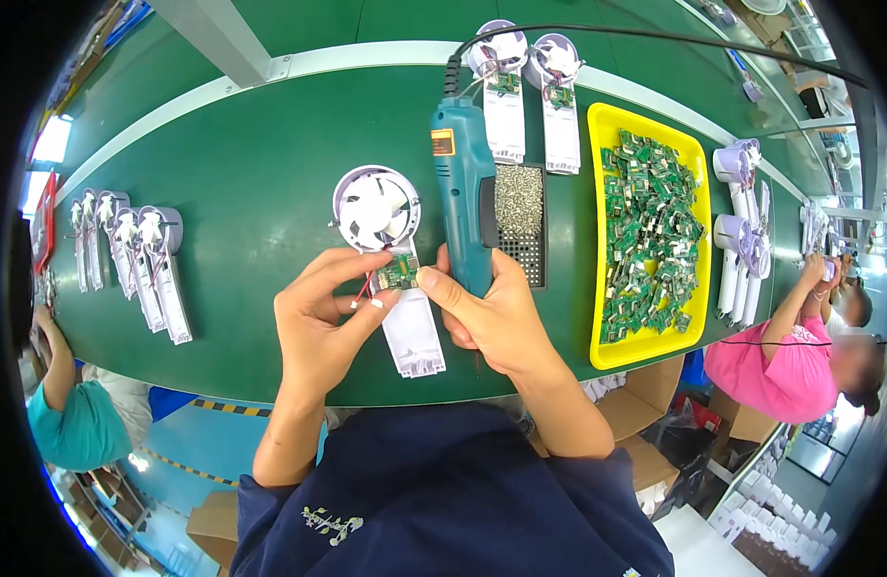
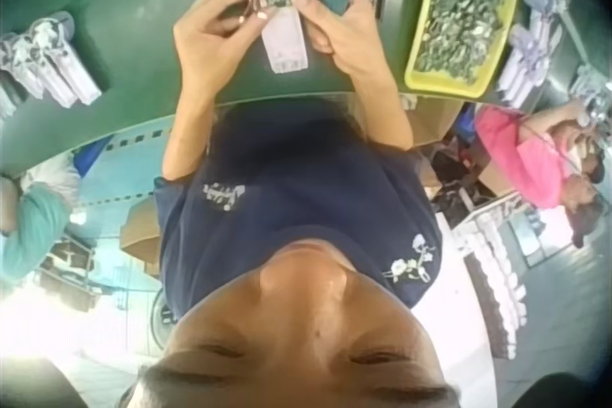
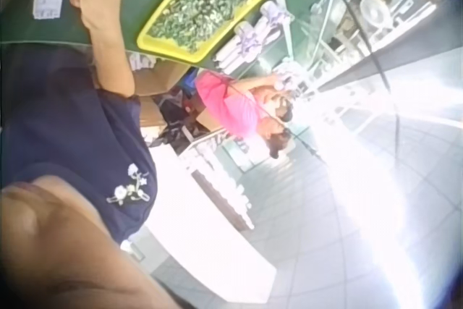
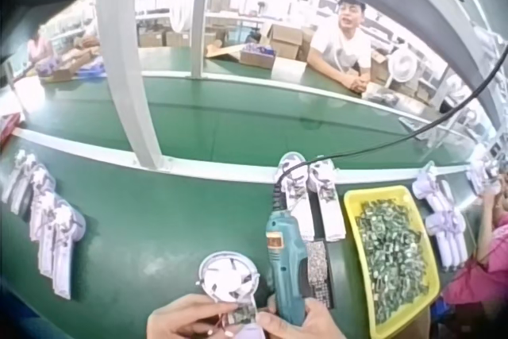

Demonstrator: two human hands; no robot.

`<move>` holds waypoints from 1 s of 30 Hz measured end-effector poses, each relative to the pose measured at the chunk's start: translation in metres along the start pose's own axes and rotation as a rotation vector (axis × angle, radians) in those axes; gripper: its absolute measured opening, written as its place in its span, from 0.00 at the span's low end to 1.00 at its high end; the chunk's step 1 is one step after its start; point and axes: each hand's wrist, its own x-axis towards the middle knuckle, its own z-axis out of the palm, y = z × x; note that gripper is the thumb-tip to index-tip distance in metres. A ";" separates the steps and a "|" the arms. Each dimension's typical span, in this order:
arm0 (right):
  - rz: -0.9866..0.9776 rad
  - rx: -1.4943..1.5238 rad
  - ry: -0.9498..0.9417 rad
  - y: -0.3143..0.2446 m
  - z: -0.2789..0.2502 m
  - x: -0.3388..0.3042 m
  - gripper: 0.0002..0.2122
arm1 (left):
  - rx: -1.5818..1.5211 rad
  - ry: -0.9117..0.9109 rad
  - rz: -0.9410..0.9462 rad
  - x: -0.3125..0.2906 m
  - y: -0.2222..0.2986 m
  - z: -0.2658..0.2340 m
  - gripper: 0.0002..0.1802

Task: Assembling components of portable handheld fans on an assembly line.

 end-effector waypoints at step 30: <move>-0.280 0.170 0.089 -0.001 -0.048 -0.010 0.08 | 1.067 -0.163 0.304 0.041 0.055 0.011 0.15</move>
